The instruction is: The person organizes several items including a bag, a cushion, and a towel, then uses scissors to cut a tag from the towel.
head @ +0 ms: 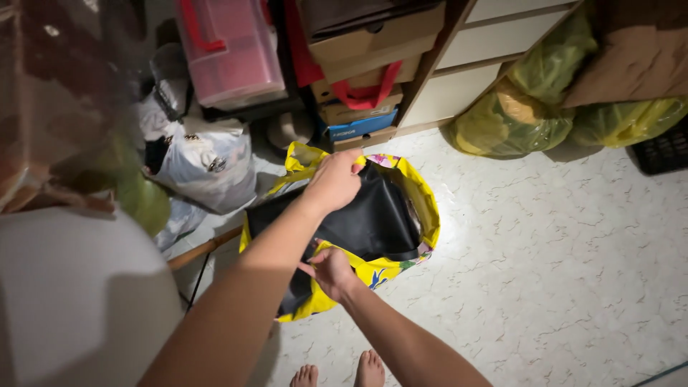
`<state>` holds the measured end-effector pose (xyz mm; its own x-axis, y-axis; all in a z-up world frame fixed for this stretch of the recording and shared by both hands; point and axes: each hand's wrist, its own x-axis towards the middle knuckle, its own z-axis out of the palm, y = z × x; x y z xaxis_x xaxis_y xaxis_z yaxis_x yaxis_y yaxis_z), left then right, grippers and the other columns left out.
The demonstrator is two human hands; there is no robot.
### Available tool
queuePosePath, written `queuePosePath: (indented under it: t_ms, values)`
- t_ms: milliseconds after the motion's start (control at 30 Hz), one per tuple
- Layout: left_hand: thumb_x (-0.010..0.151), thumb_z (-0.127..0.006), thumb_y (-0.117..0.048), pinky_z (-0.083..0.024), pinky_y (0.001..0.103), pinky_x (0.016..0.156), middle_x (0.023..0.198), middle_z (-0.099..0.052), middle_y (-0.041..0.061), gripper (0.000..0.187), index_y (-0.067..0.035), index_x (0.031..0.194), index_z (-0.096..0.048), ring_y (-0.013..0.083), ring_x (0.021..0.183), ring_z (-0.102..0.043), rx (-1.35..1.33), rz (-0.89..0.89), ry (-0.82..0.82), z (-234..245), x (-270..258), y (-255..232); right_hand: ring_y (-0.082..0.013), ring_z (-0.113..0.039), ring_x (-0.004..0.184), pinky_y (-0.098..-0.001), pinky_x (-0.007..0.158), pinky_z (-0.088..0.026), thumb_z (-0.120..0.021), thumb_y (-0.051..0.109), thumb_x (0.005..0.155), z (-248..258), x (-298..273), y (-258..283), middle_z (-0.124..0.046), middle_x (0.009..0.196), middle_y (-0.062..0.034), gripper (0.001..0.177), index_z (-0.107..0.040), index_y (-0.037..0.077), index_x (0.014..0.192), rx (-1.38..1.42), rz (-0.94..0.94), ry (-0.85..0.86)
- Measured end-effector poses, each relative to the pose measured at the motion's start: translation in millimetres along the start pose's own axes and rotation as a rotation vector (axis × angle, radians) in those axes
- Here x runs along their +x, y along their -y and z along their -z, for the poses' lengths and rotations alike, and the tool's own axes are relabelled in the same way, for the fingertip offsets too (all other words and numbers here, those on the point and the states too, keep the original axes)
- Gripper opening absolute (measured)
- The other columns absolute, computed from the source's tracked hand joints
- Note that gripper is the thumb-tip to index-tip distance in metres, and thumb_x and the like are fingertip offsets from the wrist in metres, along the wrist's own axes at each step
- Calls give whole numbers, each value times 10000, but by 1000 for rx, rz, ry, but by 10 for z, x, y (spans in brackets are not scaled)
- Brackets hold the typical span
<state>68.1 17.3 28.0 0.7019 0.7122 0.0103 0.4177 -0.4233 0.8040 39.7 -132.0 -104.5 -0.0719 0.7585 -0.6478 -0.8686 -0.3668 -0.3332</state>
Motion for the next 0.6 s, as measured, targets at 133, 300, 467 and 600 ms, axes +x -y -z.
queuePosePath:
  t_ms: [133, 300, 467, 600]
  values:
    - [774, -612, -17, -514, 490, 729, 791, -660, 219, 71, -19, 838, -580, 427, 835, -666, 59, -38, 73, 72, 36, 173, -258, -529, 1323, -459, 1124, -444, -457, -7, 740, -116, 198, -35, -451, 1496, -141, 741, -360, 35, 1474, 123, 27, 15]
    - [743, -714, -109, -546, 483, 711, 746, -678, 184, 132, -41, 797, -614, 389, 780, -695, 169, -43, 116, 537, 153, 345, -259, -509, 1288, -493, 1140, -460, -466, -32, 746, -276, 383, -9, -396, 1554, -113, 787, -304, 74, 1509, 210, 63, 27]
    - [786, -743, -250, -563, 512, 845, 909, -738, 190, 222, -57, 896, -727, 400, 923, -711, 461, 121, 66, 1083, -333, 734, -219, -424, 1069, -715, 1108, -469, -455, -126, 763, 47, 918, -98, -325, 1318, -95, 525, -402, 46, 1255, 231, 166, 116]
    - [823, -720, -271, -551, 526, 865, 971, -740, 199, 254, -62, 965, -740, 415, 953, -700, 471, 297, -27, 1244, -515, 836, -193, -532, 1201, -672, 1090, -467, -390, -78, 714, -653, 623, 239, -417, 1354, -23, 449, -579, 76, 1091, 108, 39, -156]
